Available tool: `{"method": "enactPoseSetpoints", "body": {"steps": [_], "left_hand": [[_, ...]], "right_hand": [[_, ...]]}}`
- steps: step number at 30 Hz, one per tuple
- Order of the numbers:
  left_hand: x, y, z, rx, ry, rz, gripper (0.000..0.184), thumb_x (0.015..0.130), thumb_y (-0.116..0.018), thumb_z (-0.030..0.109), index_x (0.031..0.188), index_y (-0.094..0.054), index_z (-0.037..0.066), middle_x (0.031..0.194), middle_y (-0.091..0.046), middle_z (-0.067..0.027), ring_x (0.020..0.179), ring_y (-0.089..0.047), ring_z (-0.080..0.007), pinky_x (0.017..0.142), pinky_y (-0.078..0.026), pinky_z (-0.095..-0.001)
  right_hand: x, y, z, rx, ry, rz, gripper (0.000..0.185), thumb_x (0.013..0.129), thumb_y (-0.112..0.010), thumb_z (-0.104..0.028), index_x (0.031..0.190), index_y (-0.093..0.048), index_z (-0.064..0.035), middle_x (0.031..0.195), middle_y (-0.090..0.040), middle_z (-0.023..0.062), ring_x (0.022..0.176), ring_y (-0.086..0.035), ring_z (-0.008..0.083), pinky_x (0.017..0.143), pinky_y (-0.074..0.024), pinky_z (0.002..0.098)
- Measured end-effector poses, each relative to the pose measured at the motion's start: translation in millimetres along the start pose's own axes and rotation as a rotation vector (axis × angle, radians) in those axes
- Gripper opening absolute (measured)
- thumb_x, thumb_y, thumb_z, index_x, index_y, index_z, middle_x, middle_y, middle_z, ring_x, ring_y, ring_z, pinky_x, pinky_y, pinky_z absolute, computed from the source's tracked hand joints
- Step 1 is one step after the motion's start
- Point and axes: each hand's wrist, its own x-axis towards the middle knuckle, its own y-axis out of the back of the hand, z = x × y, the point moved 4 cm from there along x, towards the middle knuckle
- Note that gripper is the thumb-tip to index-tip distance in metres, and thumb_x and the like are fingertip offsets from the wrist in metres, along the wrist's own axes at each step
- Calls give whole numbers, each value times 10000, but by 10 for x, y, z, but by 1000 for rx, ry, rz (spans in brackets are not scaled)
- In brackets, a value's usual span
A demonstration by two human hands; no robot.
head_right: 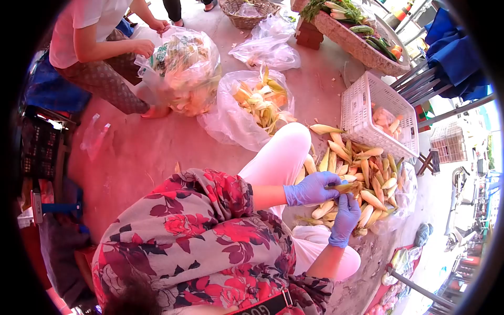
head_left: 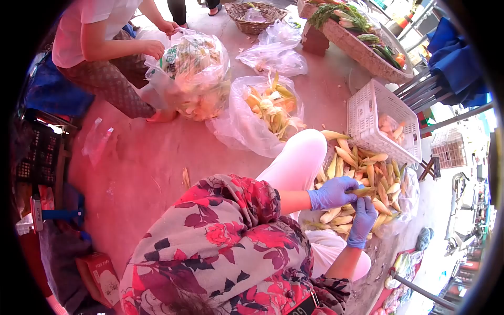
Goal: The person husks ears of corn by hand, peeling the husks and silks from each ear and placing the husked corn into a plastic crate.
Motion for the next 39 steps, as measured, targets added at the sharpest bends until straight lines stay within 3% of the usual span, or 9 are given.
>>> {"method": "enactPoseSetpoints", "body": {"steps": [8,12,23,27,29,30,34,37,39], "left_hand": [[-58,-196,131,-406,137,117,236,731,-674,118,928,-579,29,771,-586,-129,727,-579,-216,692,-469,-308],[16,-302,4,47,88,-24,182,722,-670,96,867,-587,22,725,-590,-101,686,-576,-192,673,-468,-299],[100,-477,-255,114,100,-287,156,752,-632,121,829,-574,-1,724,-575,-91,683,-532,-149,657,-446,-293],[-19,-583,13,44,-155,-399,187,783,-616,166,755,-542,-4,846,-543,-125,858,-520,-231,762,-410,-332],[-106,-626,127,-16,-247,-435,197,849,-572,192,890,-516,7,993,-507,-73,939,-477,-180,878,-361,-298],[-102,-629,8,-149,-38,-434,198,881,-534,211,929,-505,22,995,-500,-55,958,-466,-162,887,-355,-283],[63,-586,-338,-772,475,-62,226,956,-401,273,1042,-467,75,1003,-506,-7,966,-467,-80,853,-402,-227],[281,-672,-483,-836,358,59,222,950,-417,283,1038,-469,86,977,-503,-5,920,-468,-76,814,-416,-233],[251,-708,-174,-492,160,74,207,946,-428,281,981,-470,82,902,-500,1,822,-462,-71,748,-420,-226]], "right_hand": [[-135,165,30,-49,97,28,115,865,-545,-50,940,-598,20,844,-591,6,755,-535,65,687,-438,191],[-217,194,62,1,34,48,99,856,-560,-48,918,-592,21,797,-561,-14,718,-486,49,648,-404,183],[-184,256,242,-54,161,77,111,775,-603,-22,724,-504,-22,656,-439,-55,598,-364,39,514,-313,201],[-143,370,159,-106,228,236,133,802,-567,-37,709,-473,-40,641,-466,-21,588,-425,55,526,-372,207],[110,664,806,239,50,270,124,859,-507,-83,751,-464,-41,698,-513,10,619,-486,80,572,-417,208],[135,665,729,284,135,240,95,870,-500,-88,791,-481,-38,753,-530,18,678,-503,86,629,-429,213],[-51,433,129,242,402,175,87,898,-481,-100,935,-522,-32,924,-556,32,860,-519,103,796,-426,234],[-119,122,95,388,354,186,135,912,-462,-107,1002,-530,-34,959,-551,30,906,-507,107,826,-413,242],[-161,1,-25,527,282,284,134,919,-446,-110,999,-524,-38,919,-545,22,863,-505,99,790,-416,230]]}}
